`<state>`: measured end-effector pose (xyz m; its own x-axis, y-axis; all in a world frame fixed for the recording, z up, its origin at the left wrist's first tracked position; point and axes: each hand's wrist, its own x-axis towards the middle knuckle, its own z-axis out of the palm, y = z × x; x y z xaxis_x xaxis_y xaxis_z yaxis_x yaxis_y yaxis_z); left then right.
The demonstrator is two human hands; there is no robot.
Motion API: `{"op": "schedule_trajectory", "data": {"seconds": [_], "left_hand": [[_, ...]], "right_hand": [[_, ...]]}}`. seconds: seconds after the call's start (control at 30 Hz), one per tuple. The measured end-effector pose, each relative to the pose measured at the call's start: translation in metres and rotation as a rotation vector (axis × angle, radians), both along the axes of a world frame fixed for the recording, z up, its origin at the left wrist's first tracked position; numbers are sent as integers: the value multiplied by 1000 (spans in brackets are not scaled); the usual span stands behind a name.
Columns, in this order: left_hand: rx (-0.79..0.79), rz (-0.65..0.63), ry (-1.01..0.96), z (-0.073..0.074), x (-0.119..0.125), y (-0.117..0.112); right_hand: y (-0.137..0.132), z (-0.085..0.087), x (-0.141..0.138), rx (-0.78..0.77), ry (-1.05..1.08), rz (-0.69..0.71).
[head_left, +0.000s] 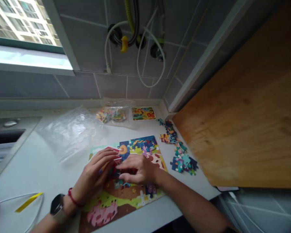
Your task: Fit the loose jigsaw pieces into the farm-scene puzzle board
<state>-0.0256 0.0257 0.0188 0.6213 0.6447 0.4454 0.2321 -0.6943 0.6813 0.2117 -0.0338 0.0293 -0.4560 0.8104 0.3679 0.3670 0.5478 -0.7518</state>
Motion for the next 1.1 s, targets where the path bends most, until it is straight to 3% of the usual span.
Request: {"op": "schedule_trajectory", "data": {"seconds": [0.13, 0.3, 0.47, 0.6, 0.67, 0.83, 0.93, 1.1], "left_hand": [[86, 0, 63, -11, -3, 4], [120, -40, 133, -10, -3, 9], [132, -98, 125, -8, 1, 11], [115, -115, 128, -7, 0, 12], [120, -109, 119, -8, 0, 12], [116, -99, 87, -10, 3, 9], [110, -133, 84, -11, 5, 7], [83, -124, 71, -9, 5, 7]], "right_hand": [[2, -10, 2, 42, -241, -41], [5, -8, 13, 58, -163, -239], [9, 4, 24, 149, -75, -327], [-7, 25, 39, 211, -196, -397], [-24, 38, 54, 167, -322, -464], [-70, 55, 110, -173, -705, -812], [-85, 49, 141, -324, -846, -934], [-85, 34, 163, -364, -862, -987]]}}
